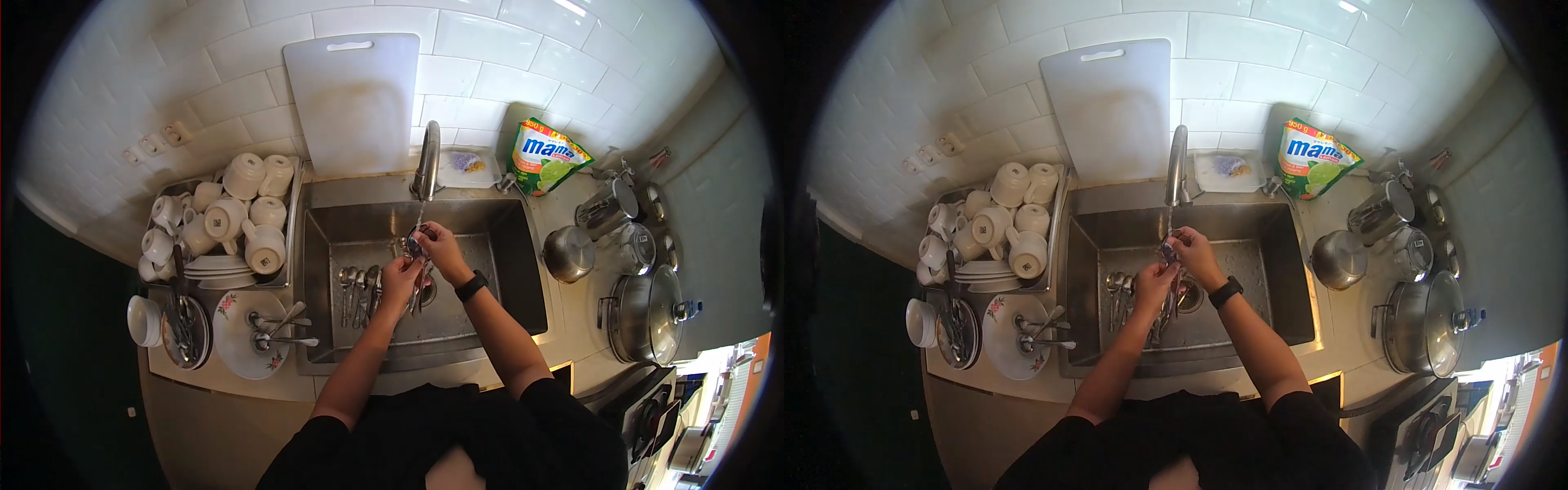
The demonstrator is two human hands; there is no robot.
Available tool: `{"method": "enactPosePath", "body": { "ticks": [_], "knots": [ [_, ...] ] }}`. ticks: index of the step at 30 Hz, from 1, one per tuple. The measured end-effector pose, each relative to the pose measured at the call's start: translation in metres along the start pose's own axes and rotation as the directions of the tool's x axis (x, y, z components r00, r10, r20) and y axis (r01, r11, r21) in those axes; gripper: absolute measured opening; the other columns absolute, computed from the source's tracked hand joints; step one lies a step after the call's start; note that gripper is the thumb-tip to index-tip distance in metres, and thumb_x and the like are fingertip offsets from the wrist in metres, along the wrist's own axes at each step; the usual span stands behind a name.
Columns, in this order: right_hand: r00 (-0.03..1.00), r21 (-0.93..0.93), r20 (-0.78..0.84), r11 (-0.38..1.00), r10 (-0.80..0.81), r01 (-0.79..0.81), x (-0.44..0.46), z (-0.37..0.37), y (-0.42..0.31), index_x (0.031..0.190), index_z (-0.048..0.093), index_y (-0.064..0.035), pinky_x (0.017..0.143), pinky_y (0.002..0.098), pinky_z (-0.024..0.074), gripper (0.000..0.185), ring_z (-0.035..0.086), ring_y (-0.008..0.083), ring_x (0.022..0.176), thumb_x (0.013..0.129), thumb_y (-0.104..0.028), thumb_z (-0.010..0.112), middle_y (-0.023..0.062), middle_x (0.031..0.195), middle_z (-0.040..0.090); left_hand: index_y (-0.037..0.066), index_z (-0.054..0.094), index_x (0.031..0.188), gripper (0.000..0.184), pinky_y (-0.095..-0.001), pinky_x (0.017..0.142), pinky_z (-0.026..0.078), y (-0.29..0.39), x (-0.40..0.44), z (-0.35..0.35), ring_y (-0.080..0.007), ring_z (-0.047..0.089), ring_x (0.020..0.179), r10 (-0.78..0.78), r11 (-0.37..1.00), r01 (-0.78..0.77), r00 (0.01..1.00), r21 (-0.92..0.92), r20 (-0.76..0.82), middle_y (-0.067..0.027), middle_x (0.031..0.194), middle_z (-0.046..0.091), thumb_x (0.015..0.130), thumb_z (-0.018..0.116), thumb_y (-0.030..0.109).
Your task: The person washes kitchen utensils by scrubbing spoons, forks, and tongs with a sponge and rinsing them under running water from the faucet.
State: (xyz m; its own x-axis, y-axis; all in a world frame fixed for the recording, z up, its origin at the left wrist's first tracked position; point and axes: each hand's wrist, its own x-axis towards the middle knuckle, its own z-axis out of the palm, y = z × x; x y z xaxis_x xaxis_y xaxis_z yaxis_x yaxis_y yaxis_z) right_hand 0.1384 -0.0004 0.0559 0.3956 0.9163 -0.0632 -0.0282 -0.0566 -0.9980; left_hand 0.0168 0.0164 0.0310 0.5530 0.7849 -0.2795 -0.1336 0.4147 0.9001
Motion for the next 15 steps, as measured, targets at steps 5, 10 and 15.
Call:
{"method": "enactPosePath", "body": {
  "ticks": [5, 10, 15],
  "knots": [
    [0.991, -0.012, -0.053, 0.993, -0.12, 0.12, 0.01, 0.002, 0.021, 0.089, 0.051, -0.0017, 0.055, 0.0209, 0.0393, 0.018, 0.047, 0.0055, 0.063, 0.083, -0.019, 0.055, 0.0015, 0.074, 0.057, 0.003, 0.05, 0.082, 0.027, -0.0247, 0.041, 0.046, 0.02, -0.012, 0.01, -0.0127, 0.051, 0.044, -0.121, 0.983, 0.128, 0.991, -0.131, 0.057, -0.0038, 0.056, 0.05, 0.085, 0.048, 0.029],
    [0.998, 0.072, 0.05, 0.996, -0.047, 0.044, 0.009, 0.006, 0.002, 0.093, 0.049, -0.0035, 0.061, 0.02, 0.0406, 0.022, 0.049, 0.0053, 0.069, 0.084, -0.023, 0.054, 0.0003, 0.074, 0.054, 0.008, 0.049, 0.093, 0.041, -0.0262, 0.046, 0.043, 0.0, 0.012, -0.031, -0.0156, 0.05, 0.047, -0.142, 0.72, 0.602, 0.615, -0.345, 0.776, -0.0038, 0.053, 0.046, 0.088, 0.033, 0.045],
    [0.973, 0.224, 0.013, 0.948, 0.23, -0.227, 0.009, -0.004, -0.005, 0.094, 0.05, -0.0046, 0.062, 0.0219, 0.044, 0.024, 0.052, 0.0067, 0.074, 0.084, -0.025, 0.055, 0.0019, 0.076, 0.054, 0.005, 0.05, 0.092, 0.036, -0.0281, 0.05, 0.04, -0.02, 0.019, -0.024, -0.0156, 0.053, 0.054, 0.267, 0.855, -0.217, 0.963, 0.471, -0.042, -0.0077, 0.063, 0.055, 0.089, 0.035, 0.038]
  ]
}}
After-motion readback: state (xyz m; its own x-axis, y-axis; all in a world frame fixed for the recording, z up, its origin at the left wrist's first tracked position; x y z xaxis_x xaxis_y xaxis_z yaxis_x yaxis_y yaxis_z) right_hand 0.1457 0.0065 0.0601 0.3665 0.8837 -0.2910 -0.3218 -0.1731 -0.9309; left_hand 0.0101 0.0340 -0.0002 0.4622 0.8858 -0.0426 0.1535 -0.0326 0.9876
